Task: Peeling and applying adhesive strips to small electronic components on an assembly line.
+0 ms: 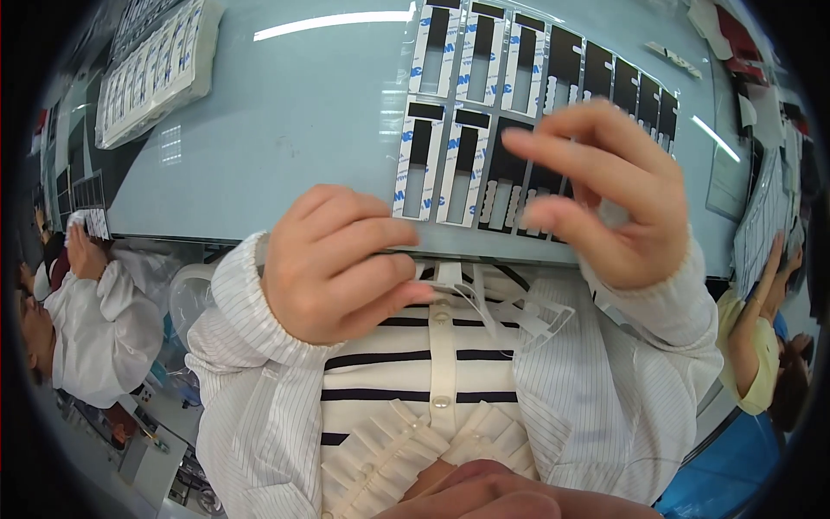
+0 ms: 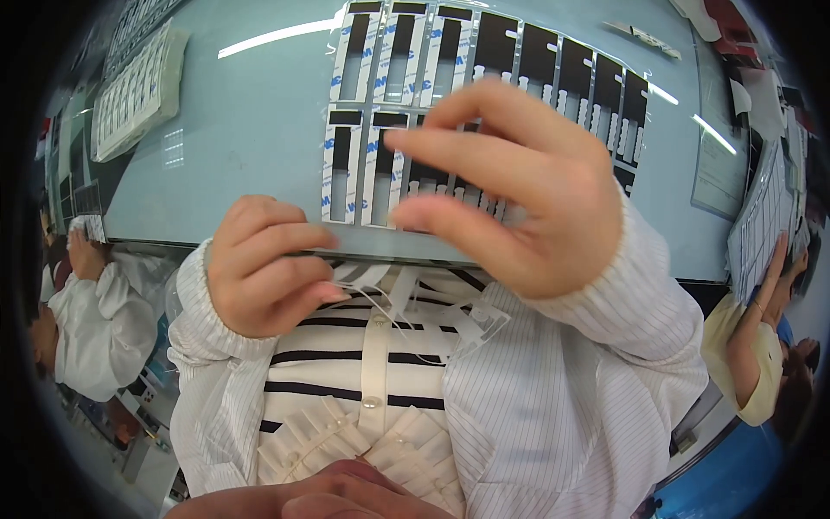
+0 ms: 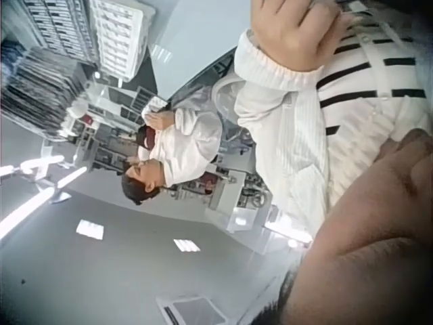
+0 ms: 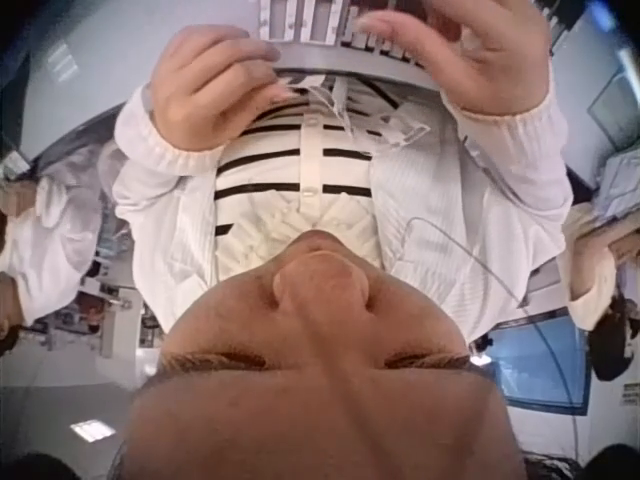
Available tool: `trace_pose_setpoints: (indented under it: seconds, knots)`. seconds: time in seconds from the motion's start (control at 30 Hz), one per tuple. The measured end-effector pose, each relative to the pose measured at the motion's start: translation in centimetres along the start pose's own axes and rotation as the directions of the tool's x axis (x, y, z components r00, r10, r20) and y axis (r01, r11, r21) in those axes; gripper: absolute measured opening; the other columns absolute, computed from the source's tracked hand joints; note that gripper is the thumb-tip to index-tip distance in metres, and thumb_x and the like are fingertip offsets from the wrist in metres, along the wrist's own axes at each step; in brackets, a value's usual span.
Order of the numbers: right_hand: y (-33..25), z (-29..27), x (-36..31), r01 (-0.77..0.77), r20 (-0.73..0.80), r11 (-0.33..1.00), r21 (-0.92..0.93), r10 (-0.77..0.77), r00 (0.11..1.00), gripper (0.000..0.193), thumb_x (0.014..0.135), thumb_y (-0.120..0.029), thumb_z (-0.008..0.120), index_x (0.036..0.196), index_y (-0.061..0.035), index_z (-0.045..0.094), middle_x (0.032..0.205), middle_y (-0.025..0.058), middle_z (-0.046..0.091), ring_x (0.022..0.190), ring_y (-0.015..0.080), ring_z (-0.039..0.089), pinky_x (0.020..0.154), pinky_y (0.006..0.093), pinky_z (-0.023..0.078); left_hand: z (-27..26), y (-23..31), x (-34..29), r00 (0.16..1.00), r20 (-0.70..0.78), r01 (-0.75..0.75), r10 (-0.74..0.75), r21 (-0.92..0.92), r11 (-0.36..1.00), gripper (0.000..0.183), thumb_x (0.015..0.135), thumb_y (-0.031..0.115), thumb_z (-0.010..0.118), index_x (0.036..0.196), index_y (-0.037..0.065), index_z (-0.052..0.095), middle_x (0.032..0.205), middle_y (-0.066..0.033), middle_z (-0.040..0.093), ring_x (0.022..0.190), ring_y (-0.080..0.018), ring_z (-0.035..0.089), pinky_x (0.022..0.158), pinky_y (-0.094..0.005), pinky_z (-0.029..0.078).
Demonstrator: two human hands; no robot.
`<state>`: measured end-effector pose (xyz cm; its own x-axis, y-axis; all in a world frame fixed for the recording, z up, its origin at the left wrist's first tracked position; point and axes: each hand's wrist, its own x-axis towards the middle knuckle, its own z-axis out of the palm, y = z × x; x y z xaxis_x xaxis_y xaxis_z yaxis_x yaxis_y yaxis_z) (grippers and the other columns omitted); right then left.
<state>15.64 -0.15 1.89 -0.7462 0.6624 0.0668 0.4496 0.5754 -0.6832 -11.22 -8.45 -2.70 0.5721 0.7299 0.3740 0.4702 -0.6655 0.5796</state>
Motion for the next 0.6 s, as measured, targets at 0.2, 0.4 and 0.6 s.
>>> trace_pose_setpoints:
  seconds: [0.2,0.4,0.6]
  knots:
    - [-3.5,-1.2,-2.0,-0.159,0.310,0.915,0.371,0.040,0.950,0.058,0.074,-0.020,0.089,0.123,0.0006,0.068,0.112,0.0154,0.070,0.057,0.0070,0.059,0.046,0.0192,0.046,-0.7,0.5,1.0,0.983,0.023,0.180,-0.179,-0.030,0.983,0.023,0.074,0.016,0.084,0.072,0.007,0.062,0.065,-0.0037,0.058,0.056,-0.0227,0.055,0.053,-0.0335,0.040]
    - [-5.5,-2.6,-1.8,-0.201,0.159,0.967,0.155,0.177,0.971,0.046,0.078,-0.008,0.084,0.120,0.0013,0.068,0.109,0.0141,0.072,0.055,0.0082,0.063,0.045,0.0203,0.046,-1.0,1.7,2.4,0.971,0.030,0.238,-0.236,-0.059,0.970,0.021,0.069,0.010,0.086,0.072,0.006,0.066,0.066,-0.0047,0.059,0.056,-0.0222,0.053,0.052,-0.0346,0.038]
    - [-3.3,0.8,-2.4,-0.254,0.183,0.884,0.393,0.195,0.963,0.016,0.088,0.003,0.069,0.104,0.0031,0.071,0.087,0.0094,0.071,0.053,0.0083,0.062,0.047,0.0207,0.047,-1.6,1.3,2.6,0.966,0.140,0.252,-0.218,-0.318,0.914,0.020,0.069,0.010,0.088,0.077,0.006,0.070,0.070,-0.0039,0.063,0.063,-0.0182,0.059,0.055,-0.0297,0.042]
